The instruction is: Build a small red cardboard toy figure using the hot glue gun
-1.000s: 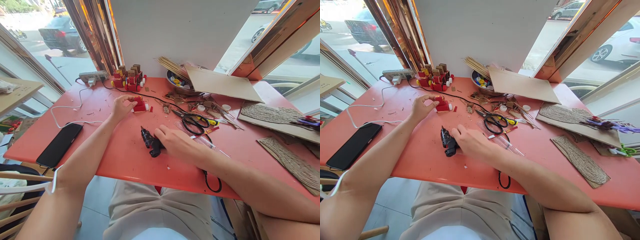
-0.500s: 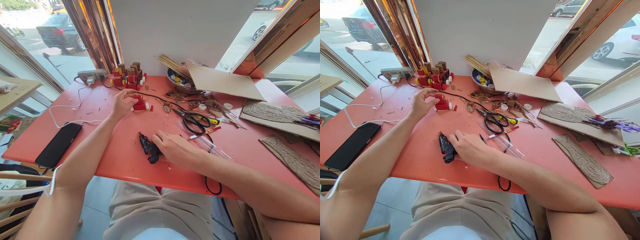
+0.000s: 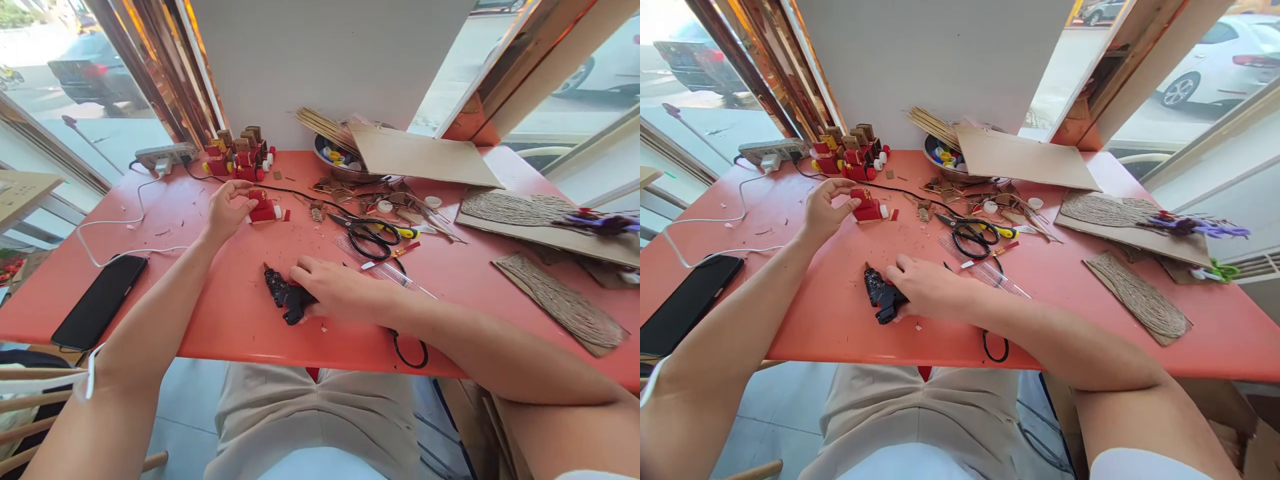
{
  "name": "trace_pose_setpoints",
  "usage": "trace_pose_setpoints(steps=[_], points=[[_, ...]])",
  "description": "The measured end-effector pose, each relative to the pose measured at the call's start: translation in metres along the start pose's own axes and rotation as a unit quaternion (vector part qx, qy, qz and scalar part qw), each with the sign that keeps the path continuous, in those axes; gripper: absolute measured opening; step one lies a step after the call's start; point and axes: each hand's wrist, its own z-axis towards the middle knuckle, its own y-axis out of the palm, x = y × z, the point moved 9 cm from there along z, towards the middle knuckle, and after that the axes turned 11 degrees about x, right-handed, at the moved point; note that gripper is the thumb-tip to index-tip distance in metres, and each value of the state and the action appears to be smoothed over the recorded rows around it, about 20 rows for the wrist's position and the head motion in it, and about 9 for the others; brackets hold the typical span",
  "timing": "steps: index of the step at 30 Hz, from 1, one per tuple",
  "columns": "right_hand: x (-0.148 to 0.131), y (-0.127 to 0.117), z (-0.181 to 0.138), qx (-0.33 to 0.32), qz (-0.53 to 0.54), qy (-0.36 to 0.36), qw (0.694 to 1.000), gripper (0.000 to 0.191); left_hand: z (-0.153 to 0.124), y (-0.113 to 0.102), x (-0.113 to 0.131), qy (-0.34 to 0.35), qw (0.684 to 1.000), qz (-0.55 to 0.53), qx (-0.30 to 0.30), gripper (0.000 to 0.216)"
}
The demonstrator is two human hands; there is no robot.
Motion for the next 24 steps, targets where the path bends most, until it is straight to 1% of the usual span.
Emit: trace_pose_setpoints(steps=[4, 7, 11, 14, 17, 20, 22, 23, 24], points=[[-0.002, -0.005, -0.002, -0.007, 0.0, -0.012, 1.0, 0.059, 0.001, -0.004, -0.001, 0.004, 1.0, -0.001, 0.016, 0.031], [-0.003, -0.004, -0.004, -0.005, -0.001, -0.015, 1.0, 0.059, 0.004, -0.005, -0.001, 0.002, 1.0, -0.01, 0.009, 0.035], [-0.002, -0.003, -0.007, -0.007, 0.018, -0.017, 1.0, 0.061, 0.004, -0.002, -0.003, -0.012, 0.998, -0.056, -0.036, 0.058], [0.009, -0.013, -0.01, 0.016, 0.02, -0.009, 1.0, 0.059, 0.0, 0.0, -0.008, -0.04, 0.995, -0.065, -0.062, 0.064], [0.04, -0.041, -0.015, 0.093, 0.012, 0.047, 0.994, 0.052, -0.004, 0.001, -0.012, -0.071, 0.993, -0.062, -0.068, 0.064], [0.087, -0.071, -0.025, 0.171, -0.002, 0.131, 0.977, 0.035, -0.006, 0.003, -0.012, -0.086, 0.992, -0.052, -0.079, 0.06], [0.121, -0.079, -0.033, 0.186, -0.029, 0.184, 0.965, 0.025, -0.005, 0.004, -0.01, -0.078, 0.993, -0.031, -0.088, 0.052], [0.138, -0.082, -0.037, 0.197, -0.041, 0.206, 0.958, 0.026, -0.004, 0.003, -0.009, -0.07, 0.994, -0.019, -0.088, 0.047], [0.154, -0.082, -0.042, 0.206, -0.055, 0.226, 0.951, 0.032, -0.002, 0.002, -0.008, -0.062, 0.994, -0.008, -0.087, 0.044]])
